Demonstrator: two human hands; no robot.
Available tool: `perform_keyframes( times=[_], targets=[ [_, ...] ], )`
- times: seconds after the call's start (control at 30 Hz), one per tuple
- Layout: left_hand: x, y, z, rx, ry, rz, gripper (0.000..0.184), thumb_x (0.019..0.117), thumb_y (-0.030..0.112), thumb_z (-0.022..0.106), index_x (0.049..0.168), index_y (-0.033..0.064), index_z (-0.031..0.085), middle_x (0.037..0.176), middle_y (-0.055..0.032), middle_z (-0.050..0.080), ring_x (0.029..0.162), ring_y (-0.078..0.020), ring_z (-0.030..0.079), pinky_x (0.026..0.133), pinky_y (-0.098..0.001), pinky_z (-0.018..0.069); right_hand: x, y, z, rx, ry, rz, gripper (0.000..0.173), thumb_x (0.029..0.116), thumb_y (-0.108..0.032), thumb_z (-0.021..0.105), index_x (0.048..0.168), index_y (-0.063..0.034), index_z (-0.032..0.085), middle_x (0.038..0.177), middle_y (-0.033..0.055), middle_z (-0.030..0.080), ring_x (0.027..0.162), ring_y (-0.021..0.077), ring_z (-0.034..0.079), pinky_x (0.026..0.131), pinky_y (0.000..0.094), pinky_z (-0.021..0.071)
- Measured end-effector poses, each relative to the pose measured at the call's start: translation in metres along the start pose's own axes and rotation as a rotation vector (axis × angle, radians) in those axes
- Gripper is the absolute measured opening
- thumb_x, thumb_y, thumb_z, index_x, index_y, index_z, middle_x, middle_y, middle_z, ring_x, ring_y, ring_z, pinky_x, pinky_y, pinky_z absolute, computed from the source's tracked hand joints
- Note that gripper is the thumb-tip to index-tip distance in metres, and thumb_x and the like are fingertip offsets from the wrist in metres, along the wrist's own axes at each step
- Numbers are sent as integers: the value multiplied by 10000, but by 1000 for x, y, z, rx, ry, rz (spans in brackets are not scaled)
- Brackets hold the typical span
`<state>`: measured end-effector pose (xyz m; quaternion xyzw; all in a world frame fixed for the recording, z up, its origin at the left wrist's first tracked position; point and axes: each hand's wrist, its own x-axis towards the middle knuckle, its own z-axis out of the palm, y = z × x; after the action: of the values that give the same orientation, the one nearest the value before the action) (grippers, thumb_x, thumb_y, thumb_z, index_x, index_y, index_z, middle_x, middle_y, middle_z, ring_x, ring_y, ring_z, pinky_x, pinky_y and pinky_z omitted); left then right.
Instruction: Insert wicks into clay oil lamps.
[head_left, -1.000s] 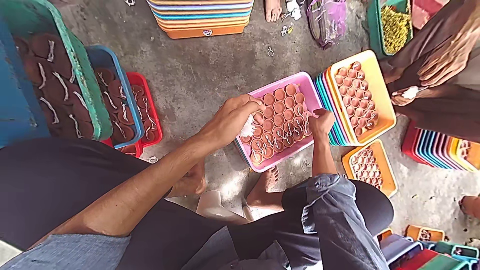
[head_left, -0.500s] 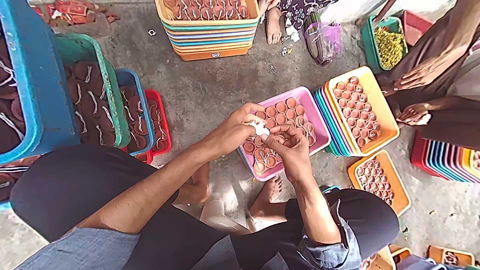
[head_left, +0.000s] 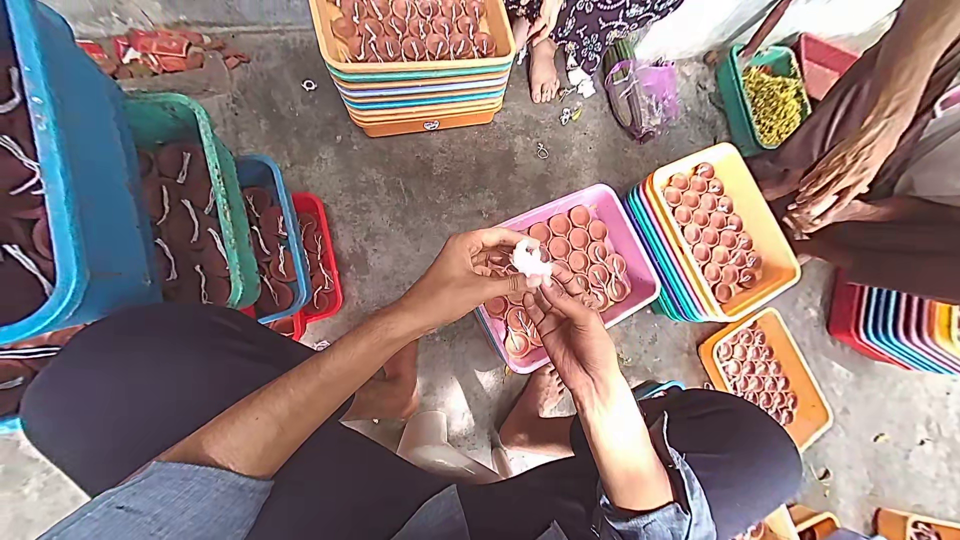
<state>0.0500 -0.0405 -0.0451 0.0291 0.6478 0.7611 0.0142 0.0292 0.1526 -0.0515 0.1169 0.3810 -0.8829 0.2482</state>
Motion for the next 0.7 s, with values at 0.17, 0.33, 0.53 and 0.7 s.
perform_keyframes(
  times=[0.17,0.33,0.53,0.7],
  targets=[
    [3,-2,-4,62,102,65,194,980,100,697,1141,-6,722,1081,-95,740,958,-176,720,881,-308,613,-2,4,1,-2,-6,10,223,933,104,639,1136,12,644,960,160,704,822,228,726,846,401,628],
    [2,-2,-5,63,119,27,186,986,126,694,1121,3,733,1006,-83,746,864,-147,708,797,-279,599,1,5,-2,-181,-30,-90,271,922,80,661,1183,10,647,1001,161,699,850,225,713,858,427,615],
    [2,-2,-6,91,97,64,168,934,81,752,1076,-8,743,984,-88,751,839,-143,722,777,-272,623,7,-9,-8,-795,-293,-636,501,825,15,800,1298,-21,638,1337,157,587,1195,300,626,930,422,616],
    [1,1,-6,53,86,-9,175,906,54,773,1070,-4,756,1004,-86,756,841,-149,728,793,-277,627,12,-7,-7,-894,-390,-665,407,826,32,814,1217,23,703,1335,168,580,1201,286,627,888,386,646]
  ],
)
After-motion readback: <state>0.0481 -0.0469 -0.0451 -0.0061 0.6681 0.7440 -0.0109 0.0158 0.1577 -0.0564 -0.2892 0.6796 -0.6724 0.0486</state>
